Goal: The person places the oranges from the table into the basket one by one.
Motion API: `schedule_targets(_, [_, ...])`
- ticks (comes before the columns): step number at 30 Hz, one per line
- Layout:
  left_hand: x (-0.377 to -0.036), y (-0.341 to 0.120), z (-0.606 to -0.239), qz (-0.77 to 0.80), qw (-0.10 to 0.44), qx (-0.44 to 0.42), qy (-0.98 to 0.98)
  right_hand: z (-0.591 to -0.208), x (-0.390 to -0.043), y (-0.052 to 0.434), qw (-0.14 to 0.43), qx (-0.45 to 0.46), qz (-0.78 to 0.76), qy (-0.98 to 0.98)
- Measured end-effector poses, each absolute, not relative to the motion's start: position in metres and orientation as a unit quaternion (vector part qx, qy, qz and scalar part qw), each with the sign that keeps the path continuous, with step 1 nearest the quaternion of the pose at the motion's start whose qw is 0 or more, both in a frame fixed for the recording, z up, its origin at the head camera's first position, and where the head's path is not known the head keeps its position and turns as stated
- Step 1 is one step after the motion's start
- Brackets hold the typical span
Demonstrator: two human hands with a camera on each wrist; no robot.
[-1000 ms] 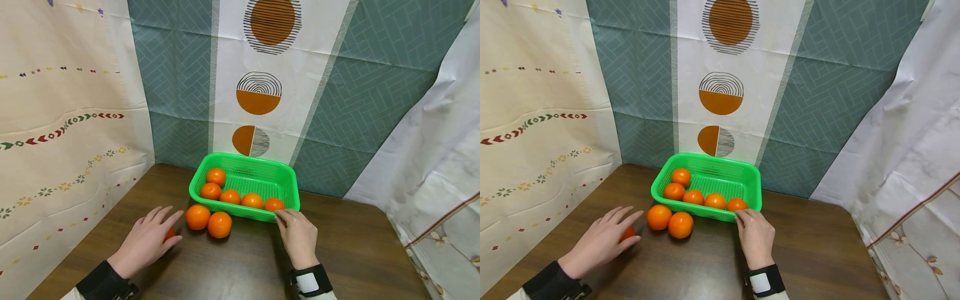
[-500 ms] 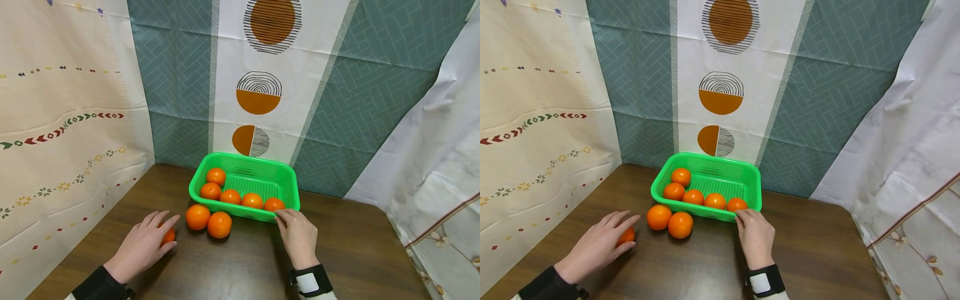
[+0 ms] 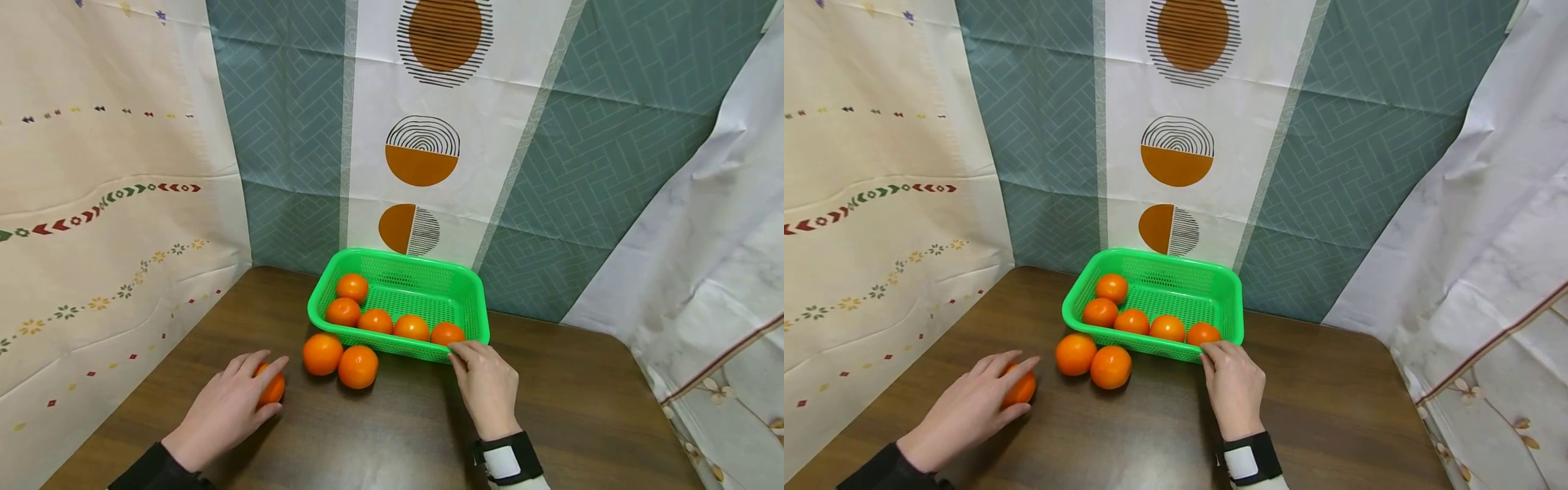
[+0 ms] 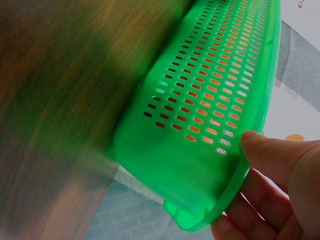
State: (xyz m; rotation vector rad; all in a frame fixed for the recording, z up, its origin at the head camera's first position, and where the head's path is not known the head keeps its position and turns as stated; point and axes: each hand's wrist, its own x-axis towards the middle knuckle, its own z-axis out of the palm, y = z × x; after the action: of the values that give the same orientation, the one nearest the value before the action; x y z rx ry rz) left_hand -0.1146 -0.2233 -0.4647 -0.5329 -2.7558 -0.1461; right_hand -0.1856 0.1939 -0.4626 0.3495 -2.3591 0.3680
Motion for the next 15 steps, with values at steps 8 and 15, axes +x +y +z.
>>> schedule_targets(8, [-0.1137,-0.2253,-0.4638,-0.05,0.161,-0.191,-0.967,-0.4621,-0.1856,0.1935,0.358,0.139,0.144,-0.912])
schedule_targets(15, [-0.1129,-0.2261,-0.4627,-0.048,0.159,-0.198,-0.966,-0.4623,-0.1861,0.1939,0.357,0.137,0.145,-0.913])
